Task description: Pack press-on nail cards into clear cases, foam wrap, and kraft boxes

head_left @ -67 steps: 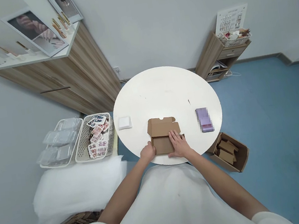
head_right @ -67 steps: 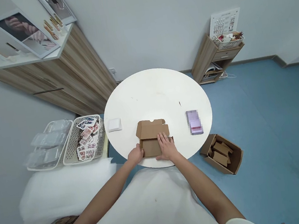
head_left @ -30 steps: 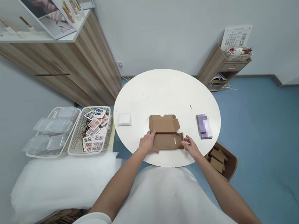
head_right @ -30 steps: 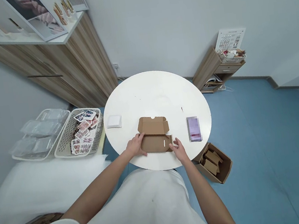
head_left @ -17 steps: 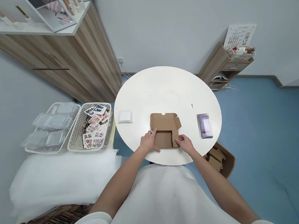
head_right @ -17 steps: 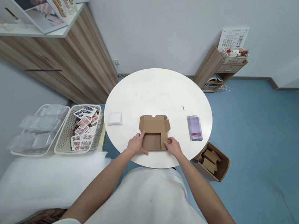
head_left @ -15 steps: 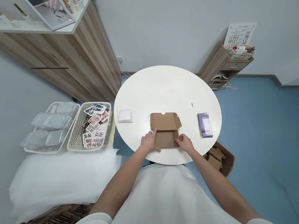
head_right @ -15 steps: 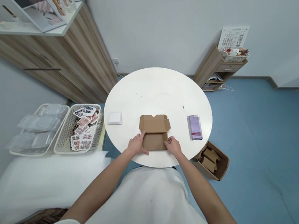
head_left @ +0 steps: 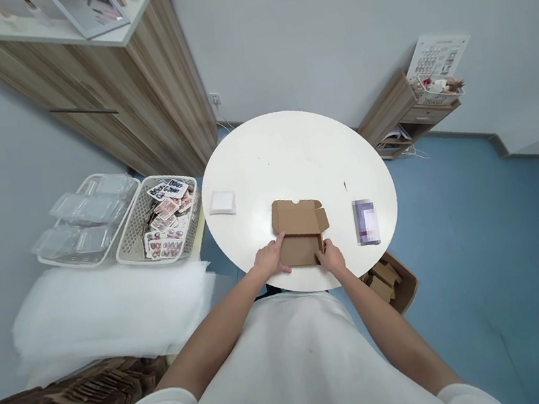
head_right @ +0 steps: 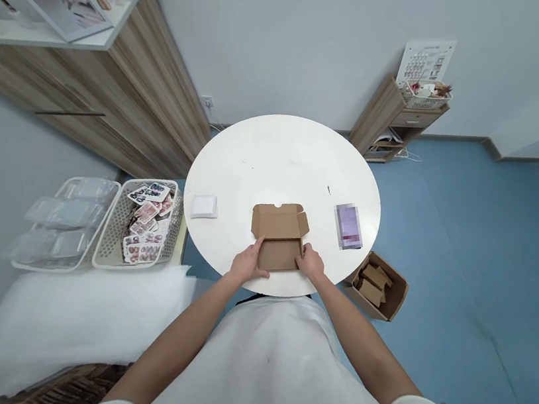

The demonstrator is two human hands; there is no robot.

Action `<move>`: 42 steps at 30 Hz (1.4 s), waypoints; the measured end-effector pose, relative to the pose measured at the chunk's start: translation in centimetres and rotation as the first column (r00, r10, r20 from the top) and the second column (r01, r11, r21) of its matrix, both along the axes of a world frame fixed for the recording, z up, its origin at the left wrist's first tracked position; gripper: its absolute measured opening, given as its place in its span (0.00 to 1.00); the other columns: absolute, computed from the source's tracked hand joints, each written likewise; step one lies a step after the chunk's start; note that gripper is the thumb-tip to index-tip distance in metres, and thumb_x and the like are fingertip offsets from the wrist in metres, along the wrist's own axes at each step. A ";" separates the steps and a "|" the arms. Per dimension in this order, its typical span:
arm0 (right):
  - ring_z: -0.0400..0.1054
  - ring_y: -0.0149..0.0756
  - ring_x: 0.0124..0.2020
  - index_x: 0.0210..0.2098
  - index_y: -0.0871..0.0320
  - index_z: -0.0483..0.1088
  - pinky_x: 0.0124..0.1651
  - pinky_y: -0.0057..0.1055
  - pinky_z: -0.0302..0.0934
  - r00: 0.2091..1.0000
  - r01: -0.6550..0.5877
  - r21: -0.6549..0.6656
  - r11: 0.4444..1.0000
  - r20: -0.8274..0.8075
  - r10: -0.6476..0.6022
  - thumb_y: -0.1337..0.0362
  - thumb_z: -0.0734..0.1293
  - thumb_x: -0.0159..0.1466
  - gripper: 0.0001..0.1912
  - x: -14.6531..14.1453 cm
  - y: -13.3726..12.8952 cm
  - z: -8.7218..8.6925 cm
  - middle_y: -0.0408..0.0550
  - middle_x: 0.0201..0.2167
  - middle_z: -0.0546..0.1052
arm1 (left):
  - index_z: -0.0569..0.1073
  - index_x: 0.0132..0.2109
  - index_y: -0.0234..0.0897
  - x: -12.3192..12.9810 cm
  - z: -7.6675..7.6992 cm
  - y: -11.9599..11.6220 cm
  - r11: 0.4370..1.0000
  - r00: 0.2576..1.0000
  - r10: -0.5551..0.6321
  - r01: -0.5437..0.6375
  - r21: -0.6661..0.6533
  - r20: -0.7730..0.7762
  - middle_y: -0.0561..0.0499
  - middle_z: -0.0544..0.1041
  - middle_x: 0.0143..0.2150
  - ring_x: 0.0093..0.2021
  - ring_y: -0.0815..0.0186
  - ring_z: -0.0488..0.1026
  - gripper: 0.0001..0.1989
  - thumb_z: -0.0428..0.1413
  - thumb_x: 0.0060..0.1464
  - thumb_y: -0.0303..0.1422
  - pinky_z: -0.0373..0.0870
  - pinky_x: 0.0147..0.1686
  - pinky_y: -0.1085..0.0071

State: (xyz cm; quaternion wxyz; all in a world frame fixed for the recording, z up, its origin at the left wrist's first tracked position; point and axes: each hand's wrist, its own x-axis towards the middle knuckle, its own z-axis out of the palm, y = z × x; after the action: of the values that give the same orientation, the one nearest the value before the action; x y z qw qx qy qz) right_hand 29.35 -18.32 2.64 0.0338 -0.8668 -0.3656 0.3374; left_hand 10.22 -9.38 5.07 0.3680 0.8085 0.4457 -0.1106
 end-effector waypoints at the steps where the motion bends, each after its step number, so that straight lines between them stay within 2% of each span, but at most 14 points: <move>1: 0.67 0.40 0.35 0.38 0.55 0.58 0.30 0.31 0.55 1.000 0.002 -0.001 1.000 -0.003 -0.002 0.61 0.58 0.57 0.10 0.0 0.0 0.0 0.49 0.33 0.72 | 0.40 0.62 0.46 -0.1 0.0 -0.2 1.000 1.000 0.007 -0.007 -0.009 0.008 0.43 0.66 0.49 0.47 0.50 0.67 0.56 0.64 0.29 0.42 0.62 0.40 0.64; 7: 0.67 0.44 0.40 0.47 0.56 0.55 0.35 0.35 0.58 0.999 -0.021 0.044 0.999 -0.040 0.022 0.55 0.59 0.56 0.22 0.0 -0.1 0.2 0.53 0.39 0.72 | 0.32 0.62 0.47 -0.8 0.0 -2.0 0.992 0.988 0.116 -0.112 -0.050 0.101 0.42 0.61 0.53 0.50 0.51 0.65 0.55 0.61 0.35 0.43 0.63 0.41 0.64; 10: 0.66 0.46 0.44 0.53 0.56 0.51 0.38 0.37 0.59 0.997 -0.027 0.128 0.991 -0.074 0.037 0.52 0.60 0.55 0.29 0.1 -0.5 0.6 0.54 0.44 0.70 | 0.29 0.62 0.43 -1.0 -0.2 -3.0 0.968 0.947 0.250 -0.237 -0.084 0.204 0.42 0.61 0.54 0.50 0.54 0.64 0.56 0.60 0.38 0.43 0.63 0.43 0.64; 12: 0.67 0.46 0.43 0.55 0.56 0.49 0.38 0.37 0.60 0.990 0.002 0.170 0.985 -0.142 0.022 0.51 0.60 0.55 0.32 0.3 -1.1 0.9 0.54 0.45 0.70 | 0.28 0.62 0.40 -1.0 -0.5 -3.7 0.928 0.900 0.371 -0.348 -0.134 0.231 0.41 0.62 0.53 0.47 0.58 0.67 0.53 0.58 0.41 0.44 0.64 0.42 0.64; 14: 0.70 0.41 0.35 0.56 0.55 0.48 0.34 0.35 0.62 0.959 0.075 0.194 0.978 -0.282 -0.018 0.49 0.60 0.55 0.34 0.6 -1.8 1.0 0.54 0.45 0.69 | 0.32 0.62 0.37 -1.0 -1.0 -4.3 0.880 0.848 0.471 -0.434 -0.192 0.243 0.41 0.63 0.52 0.45 0.61 0.68 0.48 0.56 0.44 0.43 0.66 0.41 0.65; 16: 0.71 0.35 0.27 0.56 0.54 0.49 0.28 0.33 0.64 0.888 0.180 0.217 0.959 -0.455 -0.063 0.49 0.60 0.54 0.33 0.8 -2.4 0.9 0.54 0.47 0.67 | 0.41 0.61 0.38 -0.7 -1.6 -4.5 0.845 0.804 0.531 -0.476 -0.245 0.269 0.41 0.63 0.52 0.47 0.62 0.67 0.41 0.55 0.46 0.41 0.67 0.40 0.66; 18: 0.70 0.33 0.26 0.54 0.53 0.51 0.26 0.32 0.65 0.815 0.271 0.250 0.929 -0.574 -0.084 0.51 0.61 0.54 0.31 1.1 -2.7 0.5 0.53 0.49 0.66 | 0.49 0.59 0.39 -0.1 -2.1 -4.4 0.823 0.765 0.564 -0.492 -0.284 0.310 0.42 0.62 0.54 0.50 0.62 0.65 0.34 0.55 0.46 0.37 0.67 0.41 0.68; 21: 0.70 0.32 0.30 0.52 0.55 0.53 0.33 0.32 0.66 0.791 0.327 0.312 0.892 -0.607 -0.078 0.57 0.63 0.52 0.29 1.8 -2.4 -0.3 0.52 0.49 0.66 | 0.55 0.56 0.40 1.0 -2.8 -3.6 0.803 0.712 0.594 -0.499 -0.325 0.375 0.43 0.60 0.57 0.54 0.62 0.62 0.30 0.55 0.46 0.31 0.66 0.43 0.68; 24: 0.70 0.31 0.32 0.53 0.56 0.52 0.38 0.31 0.65 0.797 0.341 0.349 0.873 -0.599 -0.072 0.62 0.63 0.51 0.31 2.9 -1.7 -0.8 0.52 0.51 0.64 | 0.54 0.57 0.40 2.4 -3.0 -2.6 0.802 0.692 0.595 -0.474 -0.363 0.409 0.45 0.59 0.59 0.56 0.62 0.59 0.31 0.53 0.45 0.28 0.65 0.45 0.68; 29: 0.70 0.33 0.36 0.56 0.54 0.49 0.39 0.32 0.64 0.755 0.370 0.371 0.852 -0.655 -0.042 0.66 0.61 0.50 0.34 4.5 -0.7 -1.0 0.52 0.54 0.61 | 0.49 0.60 0.42 4.5 -2.4 -1.4 0.839 0.737 0.537 -0.421 -0.344 0.410 0.46 0.56 0.61 0.59 0.61 0.55 0.36 0.51 0.45 0.26 0.64 0.48 0.66; 33: 0.69 0.35 0.38 0.57 0.54 0.48 0.41 0.34 0.64 0.714 0.400 0.398 0.826 -0.700 -0.008 0.68 0.61 0.49 0.37 5.2 -0.1 -1.2 0.53 0.56 0.59 | 0.46 0.62 0.42 5.4 -1.9 -0.8 0.851 0.759 0.518 -0.411 -0.326 0.395 0.47 0.56 0.61 0.59 0.60 0.55 0.37 0.52 0.46 0.28 0.63 0.48 0.65; 39: 0.68 0.36 0.42 0.59 0.53 0.43 0.43 0.33 0.64 0.750 0.346 0.398 0.850 -0.661 0.004 0.67 0.59 0.49 0.39 5.5 0.2 -1.8 0.53 0.57 0.55 | 0.44 0.62 0.45 6.1 -1.9 -0.3 0.854 0.770 0.514 -0.420 -0.306 0.378 0.48 0.54 0.62 0.59 0.61 0.54 0.38 0.51 0.46 0.27 0.63 0.49 0.65; 42: 0.68 0.37 0.43 0.60 0.53 0.42 0.44 0.34 0.64 0.738 0.362 0.395 0.844 -0.675 0.000 0.67 0.60 0.49 0.40 5.5 -0.1 -1.9 0.53 0.57 0.55 | 0.43 0.62 0.44 6.3 -2.2 -0.3 0.850 0.773 0.523 -0.443 -0.285 0.359 0.48 0.53 0.62 0.60 0.61 0.53 0.38 0.52 0.46 0.28 0.63 0.49 0.65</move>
State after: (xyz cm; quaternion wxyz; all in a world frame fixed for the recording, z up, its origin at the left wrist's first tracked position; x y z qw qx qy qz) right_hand 34.84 -18.38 0.72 0.4171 -0.6868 -0.3156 0.5047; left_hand 16.48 -9.72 2.91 0.5449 0.6325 0.5360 0.1256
